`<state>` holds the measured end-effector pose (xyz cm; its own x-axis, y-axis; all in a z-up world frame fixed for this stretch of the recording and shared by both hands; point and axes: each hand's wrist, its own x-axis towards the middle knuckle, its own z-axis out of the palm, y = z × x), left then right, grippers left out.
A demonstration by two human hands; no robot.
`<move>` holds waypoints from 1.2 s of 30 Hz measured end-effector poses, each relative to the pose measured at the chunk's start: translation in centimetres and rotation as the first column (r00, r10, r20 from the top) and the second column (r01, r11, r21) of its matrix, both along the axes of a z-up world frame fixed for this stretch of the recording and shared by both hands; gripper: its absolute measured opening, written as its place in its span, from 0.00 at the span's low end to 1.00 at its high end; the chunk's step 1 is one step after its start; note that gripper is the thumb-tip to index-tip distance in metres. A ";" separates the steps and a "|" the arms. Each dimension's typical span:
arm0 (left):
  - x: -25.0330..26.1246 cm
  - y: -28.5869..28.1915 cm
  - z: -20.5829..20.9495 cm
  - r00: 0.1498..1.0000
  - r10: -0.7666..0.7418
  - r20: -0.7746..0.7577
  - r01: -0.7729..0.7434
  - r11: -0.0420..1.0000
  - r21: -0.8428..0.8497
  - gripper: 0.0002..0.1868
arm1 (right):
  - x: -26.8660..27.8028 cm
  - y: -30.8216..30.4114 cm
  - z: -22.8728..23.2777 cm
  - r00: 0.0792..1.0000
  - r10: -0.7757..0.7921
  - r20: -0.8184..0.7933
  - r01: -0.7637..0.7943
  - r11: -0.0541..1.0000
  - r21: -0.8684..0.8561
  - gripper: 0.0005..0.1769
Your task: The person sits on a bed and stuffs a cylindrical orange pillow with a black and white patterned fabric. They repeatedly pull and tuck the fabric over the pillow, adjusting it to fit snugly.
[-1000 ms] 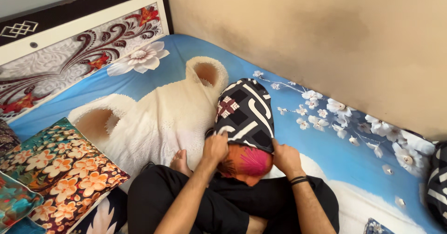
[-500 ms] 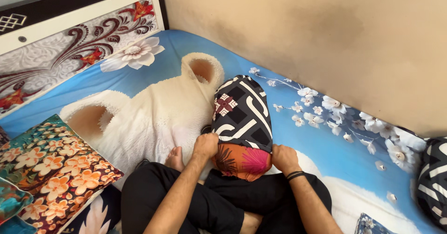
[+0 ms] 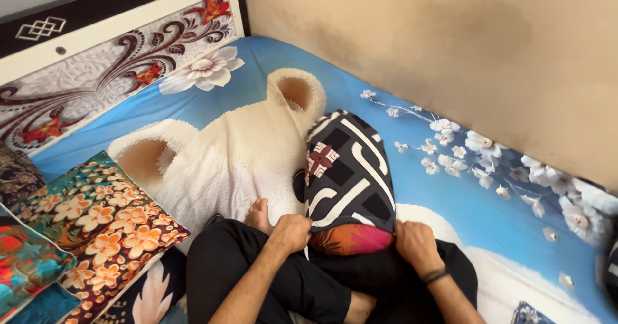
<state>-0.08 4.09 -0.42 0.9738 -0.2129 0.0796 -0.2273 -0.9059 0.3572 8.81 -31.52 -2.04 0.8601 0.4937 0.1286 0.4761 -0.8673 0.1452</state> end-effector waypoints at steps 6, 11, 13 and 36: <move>-1.0 -0.6 1.1 0.979 -0.202 -0.025 0.203 0.979 0.023 0.10 | 0.1 -0.3 3.2 0.994 -0.033 -0.104 0.042 0.996 0.079 0.12; -3.0 0.2 1.9 0.982 -0.166 -0.092 0.163 0.986 -0.045 0.11 | -0.6 1.8 4.3 0.995 -0.031 -0.095 0.041 0.994 0.105 0.11; -3.3 0.8 1.9 0.994 -0.076 -0.083 0.072 0.996 -0.045 0.11 | -2.1 2.2 4.5 0.995 -0.046 -0.084 0.052 0.996 0.071 0.11; -0.7 -13.6 -4.9 0.937 -0.227 -0.266 -0.343 -0.740 -0.578 0.29 | -2.6 25.6 17.0 0.761 0.519 0.389 -0.631 0.732 0.257 0.02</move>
